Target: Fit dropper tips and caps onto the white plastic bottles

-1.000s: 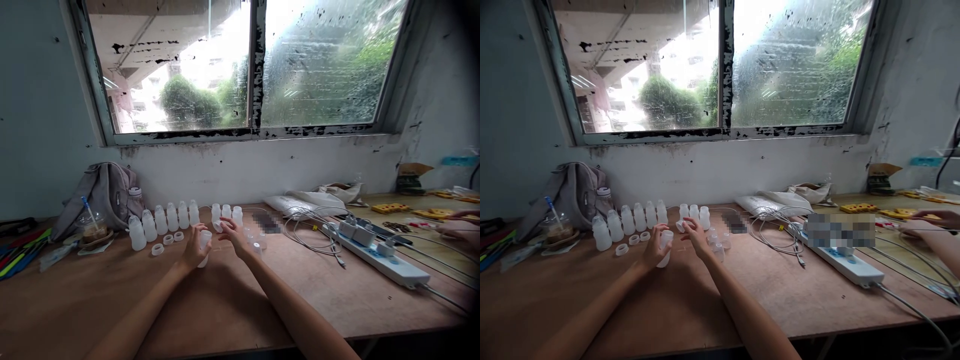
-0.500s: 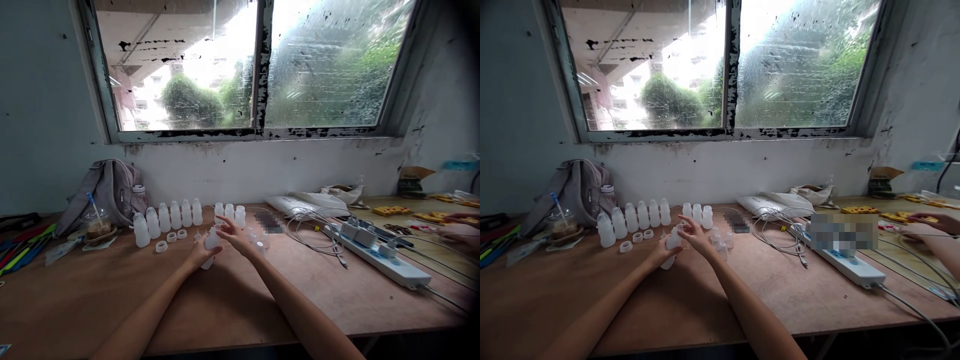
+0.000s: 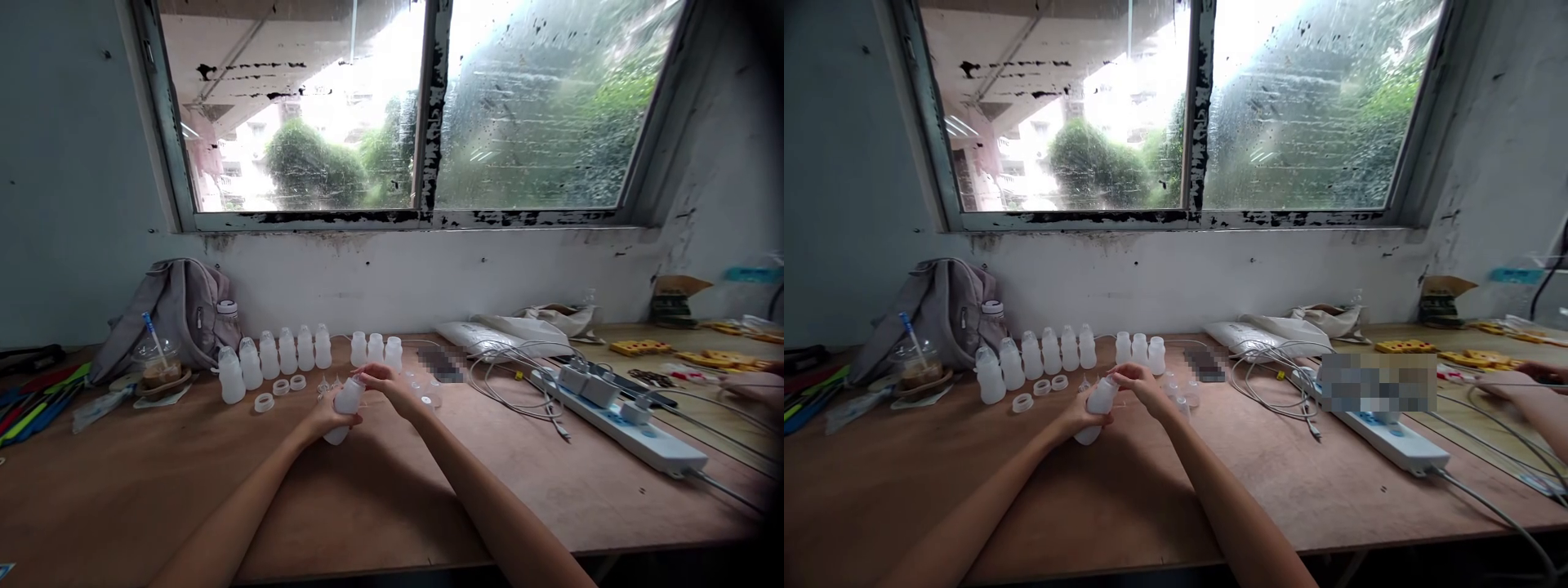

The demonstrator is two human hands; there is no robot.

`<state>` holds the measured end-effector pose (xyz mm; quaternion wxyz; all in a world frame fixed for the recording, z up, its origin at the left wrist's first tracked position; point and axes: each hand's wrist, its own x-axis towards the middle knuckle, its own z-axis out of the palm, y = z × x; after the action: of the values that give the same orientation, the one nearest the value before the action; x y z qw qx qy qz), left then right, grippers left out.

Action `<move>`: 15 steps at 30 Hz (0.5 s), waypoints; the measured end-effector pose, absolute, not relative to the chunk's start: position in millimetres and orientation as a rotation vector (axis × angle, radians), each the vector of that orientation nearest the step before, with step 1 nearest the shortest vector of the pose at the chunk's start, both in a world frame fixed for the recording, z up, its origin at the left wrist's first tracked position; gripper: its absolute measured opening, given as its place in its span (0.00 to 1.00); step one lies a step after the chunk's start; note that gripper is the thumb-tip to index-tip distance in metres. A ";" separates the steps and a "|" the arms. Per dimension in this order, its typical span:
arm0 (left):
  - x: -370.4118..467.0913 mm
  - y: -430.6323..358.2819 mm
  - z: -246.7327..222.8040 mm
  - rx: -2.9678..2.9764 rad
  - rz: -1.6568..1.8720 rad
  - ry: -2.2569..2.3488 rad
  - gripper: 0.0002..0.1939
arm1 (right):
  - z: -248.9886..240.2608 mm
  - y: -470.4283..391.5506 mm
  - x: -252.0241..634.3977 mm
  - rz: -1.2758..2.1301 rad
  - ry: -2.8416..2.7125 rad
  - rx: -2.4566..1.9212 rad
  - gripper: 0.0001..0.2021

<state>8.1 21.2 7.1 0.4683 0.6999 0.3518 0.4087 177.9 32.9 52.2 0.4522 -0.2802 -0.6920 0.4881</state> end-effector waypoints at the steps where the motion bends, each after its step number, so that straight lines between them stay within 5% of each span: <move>1: 8.4 20.7 7.6 1.699 0.991 0.858 0.30 | 52.4 33.3 178.8 1.198 -1.709 -0.703 0.14; 15: 12.5 11.3 14.0 1.853 0.941 0.978 0.22 | 64.4 24.7 180.2 1.002 -1.846 -0.888 0.16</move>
<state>12.5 11.3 14.0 0.4102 0.7358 0.3883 0.3736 180.2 24.7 64.4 0.4174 -0.3539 -0.7356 0.3992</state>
